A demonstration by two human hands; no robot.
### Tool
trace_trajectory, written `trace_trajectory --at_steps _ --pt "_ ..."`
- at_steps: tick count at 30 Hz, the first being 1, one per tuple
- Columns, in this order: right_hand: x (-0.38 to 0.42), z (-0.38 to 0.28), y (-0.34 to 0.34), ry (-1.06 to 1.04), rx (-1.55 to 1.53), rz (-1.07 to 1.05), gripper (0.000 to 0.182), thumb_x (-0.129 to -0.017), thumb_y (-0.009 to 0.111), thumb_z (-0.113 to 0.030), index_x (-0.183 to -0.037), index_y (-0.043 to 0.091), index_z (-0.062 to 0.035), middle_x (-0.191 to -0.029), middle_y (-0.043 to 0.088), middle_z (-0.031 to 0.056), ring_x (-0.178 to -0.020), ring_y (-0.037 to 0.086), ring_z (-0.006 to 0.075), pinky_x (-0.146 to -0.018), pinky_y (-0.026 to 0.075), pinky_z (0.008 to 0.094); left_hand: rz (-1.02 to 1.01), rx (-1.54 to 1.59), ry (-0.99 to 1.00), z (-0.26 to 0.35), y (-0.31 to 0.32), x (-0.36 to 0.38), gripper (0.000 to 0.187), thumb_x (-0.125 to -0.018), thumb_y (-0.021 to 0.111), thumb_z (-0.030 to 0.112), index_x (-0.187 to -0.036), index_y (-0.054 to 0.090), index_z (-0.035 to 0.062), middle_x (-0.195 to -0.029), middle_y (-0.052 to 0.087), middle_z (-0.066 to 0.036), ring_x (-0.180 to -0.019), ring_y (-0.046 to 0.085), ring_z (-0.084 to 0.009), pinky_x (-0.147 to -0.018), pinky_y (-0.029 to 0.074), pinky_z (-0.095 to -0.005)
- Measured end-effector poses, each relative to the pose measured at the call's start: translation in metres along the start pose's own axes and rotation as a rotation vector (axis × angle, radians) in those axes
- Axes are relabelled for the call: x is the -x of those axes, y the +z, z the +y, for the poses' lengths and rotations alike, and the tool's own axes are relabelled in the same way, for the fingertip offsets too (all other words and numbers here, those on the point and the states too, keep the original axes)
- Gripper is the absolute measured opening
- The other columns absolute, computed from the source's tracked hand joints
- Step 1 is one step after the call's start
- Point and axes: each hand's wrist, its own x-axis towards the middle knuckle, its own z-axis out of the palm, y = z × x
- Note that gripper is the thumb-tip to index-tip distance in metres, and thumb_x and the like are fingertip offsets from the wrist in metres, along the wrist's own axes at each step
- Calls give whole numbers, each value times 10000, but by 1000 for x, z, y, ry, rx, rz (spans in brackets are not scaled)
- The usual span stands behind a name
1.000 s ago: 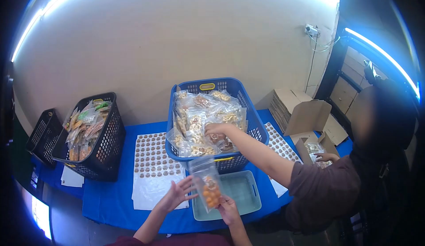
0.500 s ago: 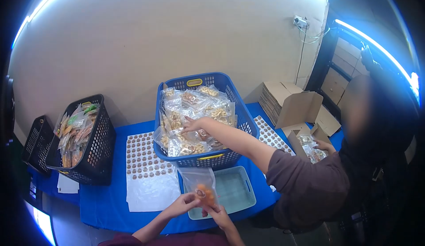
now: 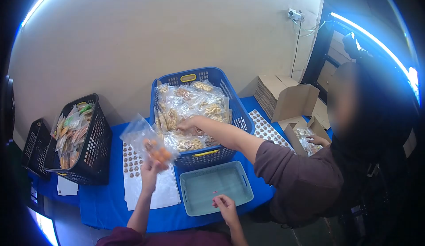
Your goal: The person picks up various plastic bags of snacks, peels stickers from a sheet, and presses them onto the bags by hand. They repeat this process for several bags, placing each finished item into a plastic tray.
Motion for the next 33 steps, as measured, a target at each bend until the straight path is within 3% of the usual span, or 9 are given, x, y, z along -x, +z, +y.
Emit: trace_trajectory --at_steps 2,5,8,12,15,19,21,25,33 --pt "3 0 -11 21 3 93 152 -861 500 -109 -815 573 17 -718 575 55 -668 545 102 -631 434 221 106 -12 112 12 1 -21 688 -852 554 203 -1340 96 43 -1066 546 -146 -826 598 -184 -653 498 -238" --pt "10 9 -27 47 7 181 128 -855 507 -94 -842 576 13 -749 581 51 -682 551 102 -618 434 222 38 -112 -2 17 1 -52 755 -863 522 304 -1361 17 44 -1150 503 -155 -955 561 -238 -762 488 -318" --pt "20 14 -32 64 27 215 124 -850 514 -91 -842 574 18 -757 582 53 -683 552 104 -614 436 221 -11 -95 -273 -6 -4 -82 767 -856 550 251 -1365 6 68 -1255 394 -175 -1097 454 -232 -845 427 -351" --pt "27 17 -29 65 40 250 128 -846 518 -91 -831 573 24 -734 583 62 -669 554 109 -609 442 220 45 -352 104 -18 -7 -81 716 -846 553 196 -1358 69 66 -1386 142 -160 -1241 274 -296 -956 329 -411" --pt "30 26 -29 73 70 258 138 -843 530 -104 -805 574 22 -705 579 55 -651 552 105 -600 437 217 -44 -324 102 -2 -6 -61 683 -839 550 146 -1346 102 54 -1379 136 -163 -1235 282 -314 -952 342 -404" --pt "22 25 -23 95 106 262 186 -841 545 -133 -710 551 -2 -643 556 37 -606 528 86 -570 412 210 -96 -254 -9 9 -19 -32 617 -833 533 78 -1329 166 49 -1344 234 -137 -1145 400 -260 -860 429 -321" --pt "14 27 -19 80 80 232 217 -843 547 -146 -667 524 -20 -618 539 28 -581 507 78 -551 395 212 33 -138 155 0 -23 -12 485 -840 508 53 -1258 266 15 -1236 381 -109 -979 507 -171 -740 447 -257" --pt "-8 27 1 14 70 181 268 -847 546 -155 -613 479 -42 -578 508 13 -548 472 72 -533 373 225 -90 -179 52 -15 -43 48 422 -832 477 2 -1217 305 22 -1193 415 -112 -999 516 -197 -747 439 -252" --pt "-57 -5 87 -81 46 -61 223 -847 515 -115 -1029 512 13 -957 586 98 -824 555 146 -716 432 257 473 -222 137 27 -153 82 359 -866 449 24 -1206 333 22 -1146 454 -116 -985 516 -181 -777 414 -255"
